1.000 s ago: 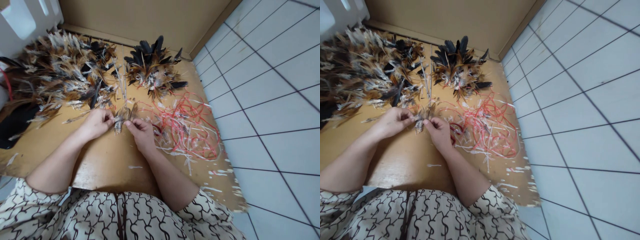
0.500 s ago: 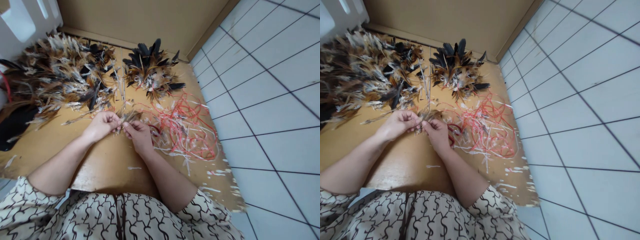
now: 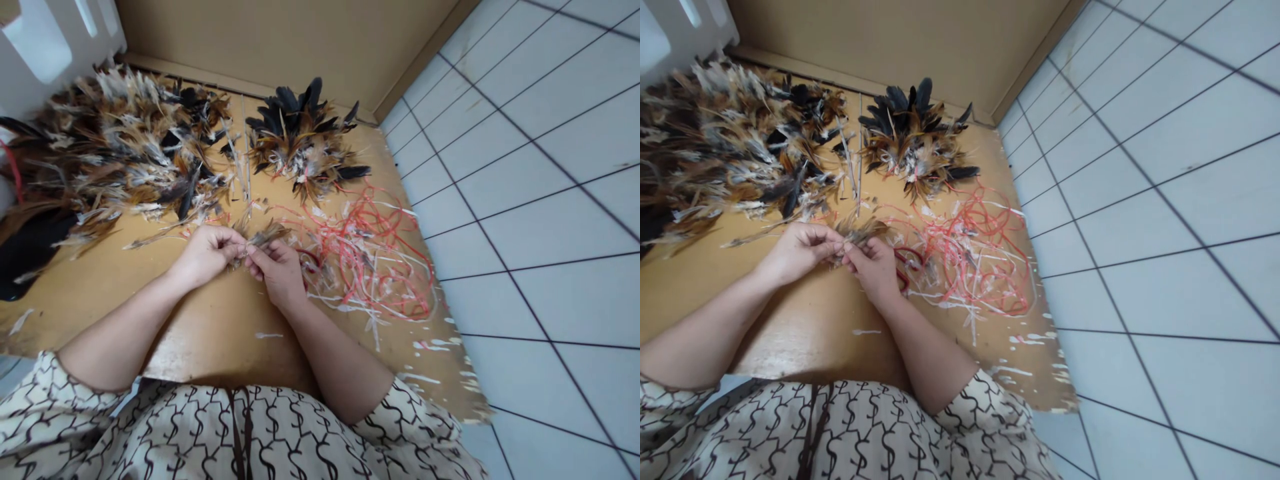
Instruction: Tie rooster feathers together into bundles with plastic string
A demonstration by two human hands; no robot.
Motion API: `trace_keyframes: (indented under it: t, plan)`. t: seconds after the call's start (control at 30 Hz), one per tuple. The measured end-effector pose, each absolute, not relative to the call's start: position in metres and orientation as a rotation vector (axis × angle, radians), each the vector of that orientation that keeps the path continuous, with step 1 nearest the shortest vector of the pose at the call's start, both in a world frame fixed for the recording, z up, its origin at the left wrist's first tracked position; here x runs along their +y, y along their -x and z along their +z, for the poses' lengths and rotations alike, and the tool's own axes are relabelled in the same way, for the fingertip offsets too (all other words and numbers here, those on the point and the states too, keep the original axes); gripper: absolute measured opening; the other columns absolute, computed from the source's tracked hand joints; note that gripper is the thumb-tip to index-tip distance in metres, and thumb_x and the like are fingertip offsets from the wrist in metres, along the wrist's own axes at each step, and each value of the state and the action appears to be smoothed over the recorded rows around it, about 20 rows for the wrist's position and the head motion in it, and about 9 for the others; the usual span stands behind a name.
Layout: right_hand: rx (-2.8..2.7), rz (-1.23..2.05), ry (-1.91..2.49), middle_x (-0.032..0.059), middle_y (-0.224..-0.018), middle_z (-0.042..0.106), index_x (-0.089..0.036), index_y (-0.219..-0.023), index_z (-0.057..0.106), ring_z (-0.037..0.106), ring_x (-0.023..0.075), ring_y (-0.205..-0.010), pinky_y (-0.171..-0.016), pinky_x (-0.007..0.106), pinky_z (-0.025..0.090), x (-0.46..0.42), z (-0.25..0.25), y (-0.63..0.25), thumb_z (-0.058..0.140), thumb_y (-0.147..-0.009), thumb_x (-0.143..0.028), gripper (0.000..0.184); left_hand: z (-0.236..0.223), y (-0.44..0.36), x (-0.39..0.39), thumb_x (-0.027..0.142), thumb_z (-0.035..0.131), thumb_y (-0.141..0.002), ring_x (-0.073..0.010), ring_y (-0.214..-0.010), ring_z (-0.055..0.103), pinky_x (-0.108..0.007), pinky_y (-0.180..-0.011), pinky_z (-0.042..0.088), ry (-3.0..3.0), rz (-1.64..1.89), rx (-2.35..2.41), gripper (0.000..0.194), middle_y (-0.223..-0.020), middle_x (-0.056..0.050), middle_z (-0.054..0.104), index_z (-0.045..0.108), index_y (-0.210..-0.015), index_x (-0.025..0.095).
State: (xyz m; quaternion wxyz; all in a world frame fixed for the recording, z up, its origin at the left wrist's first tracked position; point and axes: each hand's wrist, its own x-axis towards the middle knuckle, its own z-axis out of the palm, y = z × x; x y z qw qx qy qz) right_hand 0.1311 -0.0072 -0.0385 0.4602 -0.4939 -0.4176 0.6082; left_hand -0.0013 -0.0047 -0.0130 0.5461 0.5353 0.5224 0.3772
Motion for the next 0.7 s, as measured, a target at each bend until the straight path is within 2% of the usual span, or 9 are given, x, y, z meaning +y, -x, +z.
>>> trace_keyframes:
  t: [0.33, 0.57, 0.7]
  plan:
    - [-1.012, 1.468, 1.185, -0.0063, -0.047, 0.055, -0.019, -0.059, 0.047, 0.041, 0.0039, -0.038, -0.038, 0.018, 0.030, -0.0083, -0.0377, -0.1305, 0.067, -0.061, -0.035, 0.026, -0.0160, -0.0010, -0.0034, 0.032, 0.073, -0.061, -0.0059, -0.042, 0.045, -0.019, -0.044, 0.037, -1.065, 0.958, 1.213, 0.022, -0.047, 0.002, 0.057, 0.060, -0.059, 0.014]
    - [-1.048, 1.408, 1.164, -0.0058, -0.048, 0.055, -0.019, -0.057, 0.047, 0.041, 0.0046, -0.040, -0.041, 0.019, 0.033, -0.0079, -0.0410, -0.1319, 0.068, -0.063, -0.035, 0.026, -0.0162, -0.0043, -0.0040, 0.030, 0.074, -0.061, -0.0059, -0.040, 0.046, -0.020, -0.043, 0.040, -1.043, 0.965, 1.201, 0.021, -0.048, 0.001, 0.060, 0.061, -0.060, 0.014]
    - [-1.072, 1.345, 1.137, -0.0053, -0.049, 0.055, -0.020, -0.055, 0.047, 0.042, 0.0059, -0.043, -0.044, 0.021, 0.035, -0.0066, -0.0467, -0.1330, 0.068, -0.061, -0.036, 0.027, -0.0142, -0.0045, -0.0042, 0.027, 0.077, -0.056, -0.0056, -0.040, 0.046, -0.020, -0.043, 0.040, -0.997, 0.952, 1.213, 0.019, -0.048, 0.001, 0.061, 0.064, -0.058, 0.013]
